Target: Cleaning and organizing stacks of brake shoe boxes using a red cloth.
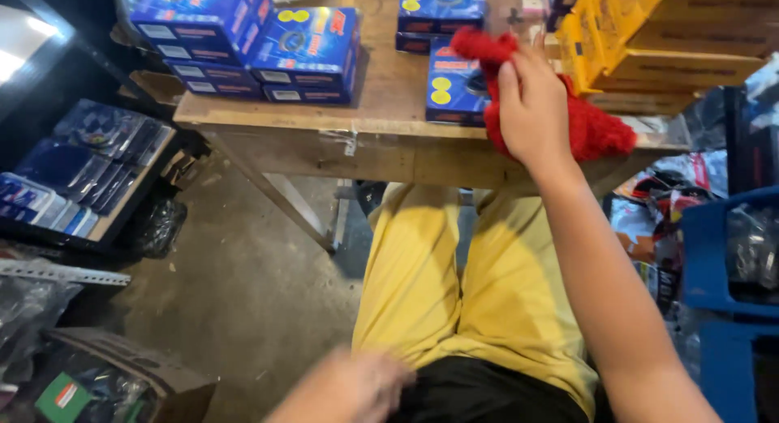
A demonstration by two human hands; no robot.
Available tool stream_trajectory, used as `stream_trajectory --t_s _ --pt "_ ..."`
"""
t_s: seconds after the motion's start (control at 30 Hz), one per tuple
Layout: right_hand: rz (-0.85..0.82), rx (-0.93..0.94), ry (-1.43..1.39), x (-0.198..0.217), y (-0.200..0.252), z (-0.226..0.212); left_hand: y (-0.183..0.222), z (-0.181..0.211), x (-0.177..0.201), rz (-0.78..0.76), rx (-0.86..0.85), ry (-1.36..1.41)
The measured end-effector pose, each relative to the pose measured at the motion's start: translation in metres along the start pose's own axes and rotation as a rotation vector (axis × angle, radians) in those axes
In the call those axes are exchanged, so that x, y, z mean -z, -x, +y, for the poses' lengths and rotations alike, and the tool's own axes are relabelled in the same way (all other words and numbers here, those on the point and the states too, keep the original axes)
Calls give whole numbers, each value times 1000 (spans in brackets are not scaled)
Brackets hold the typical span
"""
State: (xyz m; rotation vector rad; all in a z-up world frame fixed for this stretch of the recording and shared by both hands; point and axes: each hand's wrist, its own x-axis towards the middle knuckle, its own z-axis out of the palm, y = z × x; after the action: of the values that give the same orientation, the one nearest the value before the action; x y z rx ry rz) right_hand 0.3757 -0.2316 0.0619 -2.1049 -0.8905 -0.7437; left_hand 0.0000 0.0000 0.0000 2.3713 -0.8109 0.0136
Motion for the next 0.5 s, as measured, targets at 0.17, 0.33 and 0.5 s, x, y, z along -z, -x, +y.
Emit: stream_trajectory --t_s 0.17,0.33,0.5 --pt "44 -173 66 -13 -3 29 -198 -52 101 289 -202 -187" --pt "-27 -35 200 -8 2 18 -303 -99 110 279 230 -348" --pt "-94 32 493 11 13 -18 -322 -131 103 157 323 -201"
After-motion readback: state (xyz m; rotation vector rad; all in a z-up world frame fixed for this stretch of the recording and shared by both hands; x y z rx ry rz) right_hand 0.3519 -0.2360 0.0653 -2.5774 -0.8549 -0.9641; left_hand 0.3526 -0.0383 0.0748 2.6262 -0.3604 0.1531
